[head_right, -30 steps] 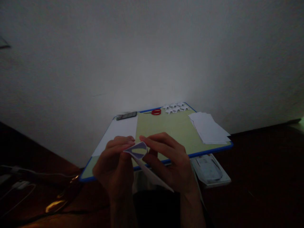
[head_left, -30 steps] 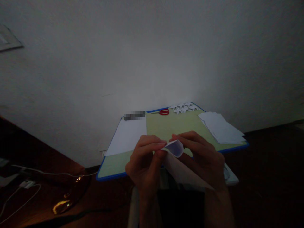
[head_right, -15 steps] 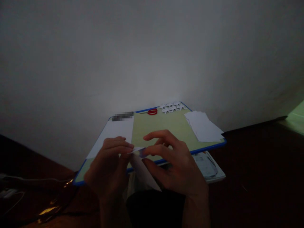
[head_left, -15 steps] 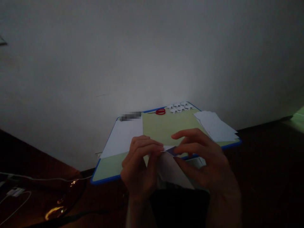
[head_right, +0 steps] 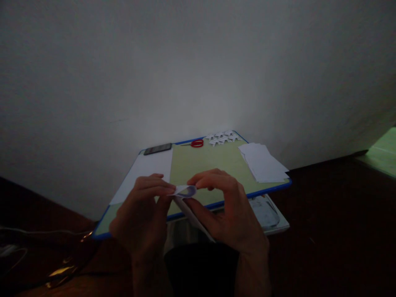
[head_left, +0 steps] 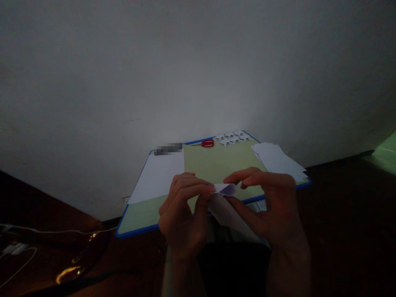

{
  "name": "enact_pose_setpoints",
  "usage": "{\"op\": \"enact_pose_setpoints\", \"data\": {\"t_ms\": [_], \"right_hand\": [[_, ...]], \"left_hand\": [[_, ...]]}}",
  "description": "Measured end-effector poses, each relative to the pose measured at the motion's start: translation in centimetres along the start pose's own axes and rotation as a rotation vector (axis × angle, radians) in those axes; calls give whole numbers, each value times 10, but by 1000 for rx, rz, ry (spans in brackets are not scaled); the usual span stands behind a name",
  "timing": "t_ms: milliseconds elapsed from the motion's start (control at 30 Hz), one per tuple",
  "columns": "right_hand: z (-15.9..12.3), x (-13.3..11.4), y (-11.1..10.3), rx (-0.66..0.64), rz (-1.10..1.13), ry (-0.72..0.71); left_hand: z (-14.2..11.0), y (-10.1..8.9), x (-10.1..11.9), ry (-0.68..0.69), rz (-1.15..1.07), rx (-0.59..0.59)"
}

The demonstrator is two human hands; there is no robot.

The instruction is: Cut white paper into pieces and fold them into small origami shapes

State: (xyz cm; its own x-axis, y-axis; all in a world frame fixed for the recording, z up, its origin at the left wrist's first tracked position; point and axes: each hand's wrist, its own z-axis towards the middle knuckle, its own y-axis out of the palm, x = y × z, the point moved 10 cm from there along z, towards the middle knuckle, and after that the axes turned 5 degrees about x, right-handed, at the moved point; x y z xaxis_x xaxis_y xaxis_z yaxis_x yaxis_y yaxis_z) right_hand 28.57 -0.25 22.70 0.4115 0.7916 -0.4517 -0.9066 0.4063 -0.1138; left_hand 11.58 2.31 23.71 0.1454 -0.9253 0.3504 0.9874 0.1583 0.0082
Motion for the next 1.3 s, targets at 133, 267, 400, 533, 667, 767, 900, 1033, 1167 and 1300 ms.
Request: {"op": "enact_pose_setpoints", "data": {"t_ms": [133,267,400,533,667,767,900,1033,1167,1300], "right_hand": [[1,-3,4,-29,-46,-9],[5,-5,4,-8,-5,0],[6,-6,4,18,29,3],[6,-8,4,47,46,-7],[5,-12,4,70,56,-18],[5,-10,7,65,44,10],[2,4,25,-50,34,72],[0,13,39,-108,67,56],[-1,13,42,-121,62,24],[-4,14,45,-164,61,21]], "left_hand": [[0,0,-2,-14,-26,-1],[0,0,-1,-9,-48,-9],[0,-1,-2,-17,-47,32],[-1,-5,-6,-64,-91,102],[-2,-7,-8,-96,-128,140],[-4,-7,-12,-126,-182,174],[-9,-6,-27,-274,-357,261],[-17,-5,-48,-496,-461,376],[-28,-3,-68,-707,-526,433],[-36,0,-81,-790,-607,419]]}}
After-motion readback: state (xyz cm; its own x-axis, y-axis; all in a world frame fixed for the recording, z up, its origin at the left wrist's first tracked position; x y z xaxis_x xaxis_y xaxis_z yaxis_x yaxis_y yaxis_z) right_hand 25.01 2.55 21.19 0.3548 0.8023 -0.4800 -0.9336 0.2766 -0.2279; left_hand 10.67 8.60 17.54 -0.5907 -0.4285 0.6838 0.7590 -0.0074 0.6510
